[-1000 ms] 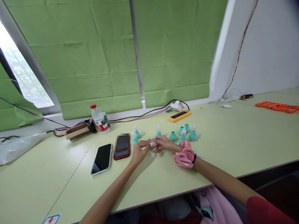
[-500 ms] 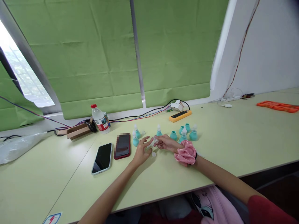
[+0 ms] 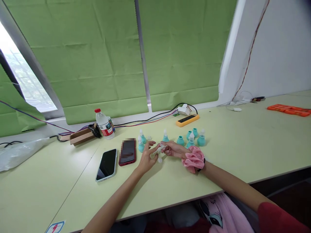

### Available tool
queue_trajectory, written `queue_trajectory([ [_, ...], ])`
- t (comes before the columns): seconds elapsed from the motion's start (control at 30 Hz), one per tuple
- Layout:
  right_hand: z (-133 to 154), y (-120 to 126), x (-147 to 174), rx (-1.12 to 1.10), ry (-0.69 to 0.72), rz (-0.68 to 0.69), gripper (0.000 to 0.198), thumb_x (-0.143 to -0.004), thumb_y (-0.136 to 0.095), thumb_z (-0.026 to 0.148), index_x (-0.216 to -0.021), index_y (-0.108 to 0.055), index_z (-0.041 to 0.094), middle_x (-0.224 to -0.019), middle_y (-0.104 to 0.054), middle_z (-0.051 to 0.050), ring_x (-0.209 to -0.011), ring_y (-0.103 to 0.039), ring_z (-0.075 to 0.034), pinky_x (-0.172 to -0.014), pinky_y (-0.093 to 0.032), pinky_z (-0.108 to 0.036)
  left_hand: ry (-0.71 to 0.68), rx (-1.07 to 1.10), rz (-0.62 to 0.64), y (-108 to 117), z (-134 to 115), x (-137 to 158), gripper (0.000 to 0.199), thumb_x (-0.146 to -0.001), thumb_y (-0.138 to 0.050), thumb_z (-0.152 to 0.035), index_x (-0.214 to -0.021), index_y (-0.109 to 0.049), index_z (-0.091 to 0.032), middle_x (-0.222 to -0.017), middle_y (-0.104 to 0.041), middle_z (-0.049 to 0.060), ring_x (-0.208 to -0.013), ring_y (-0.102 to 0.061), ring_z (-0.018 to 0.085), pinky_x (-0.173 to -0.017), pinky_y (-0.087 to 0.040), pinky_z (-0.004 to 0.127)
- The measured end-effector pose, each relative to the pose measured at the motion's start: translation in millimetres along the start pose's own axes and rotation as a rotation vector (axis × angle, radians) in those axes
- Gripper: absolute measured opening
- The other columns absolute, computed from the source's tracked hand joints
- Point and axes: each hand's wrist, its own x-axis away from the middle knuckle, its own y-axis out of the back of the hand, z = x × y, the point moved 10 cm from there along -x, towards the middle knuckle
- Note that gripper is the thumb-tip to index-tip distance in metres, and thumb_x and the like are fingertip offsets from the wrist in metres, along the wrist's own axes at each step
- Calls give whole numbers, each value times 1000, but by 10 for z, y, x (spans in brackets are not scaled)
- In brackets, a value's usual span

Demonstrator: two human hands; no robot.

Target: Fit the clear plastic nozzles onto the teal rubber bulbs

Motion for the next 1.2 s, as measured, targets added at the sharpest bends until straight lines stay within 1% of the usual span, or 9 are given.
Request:
queue_trajectory([
  [0.27, 67, 19, 24, 77, 119, -27, 23, -72, -54, 34, -77, -56, 12, -62, -55, 0, -47, -44, -2, -42, -34, -12, 29, 109, 5, -7, -9, -12, 43, -67, -46, -10, -108, -52, -23, -103, -45, 7, -98, -41, 18, -88, -33, 36],
  [0.33, 56, 31, 25, 72, 122, -54, 24, -73, -54, 34, -81, -56, 12, -66, -57, -2, -49, -46, -3, -43, -36, -12, 92, 228, 3, -6, 39, -25, 41, -66, -48, -11, -105, -55, -21, -98, -49, 7, -94, -44, 18, -86, -34, 35],
  [0.53, 33, -63, 39, 45, 126, -62, 29, -71, -54, 40, -93, -52, 21, -77, -58, -1, -59, -53, -8, -54, -44, -21, 428, 752, -99, -39, 345, 16, 29, -64, -52, -21, -91, -63, -16, -94, -59, 7, -87, -53, 19, -74, -42, 28],
  [0.6, 77, -70, 56, 86, 166, -88, 32, -69, -56, 40, -95, -52, 22, -77, -56, 0, -62, -52, -8, -55, -44, -22, 489, 816, -129, -40, 401, 32, 29, -65, -52, -26, -90, -63, -15, -90, -61, 7, -83, -55, 18, -71, -43, 27],
  [0.73, 190, -40, 96, 225, 256, -168, 34, -66, -58, 40, -96, -54, 24, -75, -51, 1, -61, -45, -6, -51, -40, -16, 546, 738, -168, 17, 462, 40, 29, -64, -56, -34, -83, -64, -13, -77, -63, 5, -72, -54, 15, -61, -43, 23],
  [0.83, 223, -51, 106, 309, 286, -173, 36, -66, -58, 39, -99, -55, 25, -74, -50, 1, -62, -44, -5, -50, -37, -14, 577, 776, -38, -102, 430, 40, 31, -66, -53, -40, -70, -62, -11, -73, -61, 7, -63, -53, 12, -53, -41, 21],
  [1.0, 158, -118, 73, 267, 284, -81, 40, -68, -57, 40, -104, -52, 23, -73, -50, 1, -60, -45, -5, -59, -40, -19, 623, 1064, 243, -381, 244, 105, 34, -73, -45, -44, -80, -57, -12, -78, -60, 9, -59, -53, 11, -50, -41, 22],
  [1.1, 100, -177, 50, 242, 264, -16, 42, -68, -56, 40, -105, -51, 22, -66, -48, 2, -56, -44, -6, -60, -41, -23, 596, 1167, 279, -410, 161, 104, 32, -73, -47, -41, -80, -57, -12, -75, -59, 9, -61, -54, 12, -52, -41, 22],
  [1.2, 99, -194, 52, 261, 258, -9, 40, -68, -56, 41, -103, -52, 21, -68, -50, 1, -59, -45, -7, -59, -40, -22, 584, 1219, 215, -381, 186, 85, 28, -69, -54, -37, -76, -59, -10, -72, -58, 9, -65, -54, 13, -55, -42, 22],
])
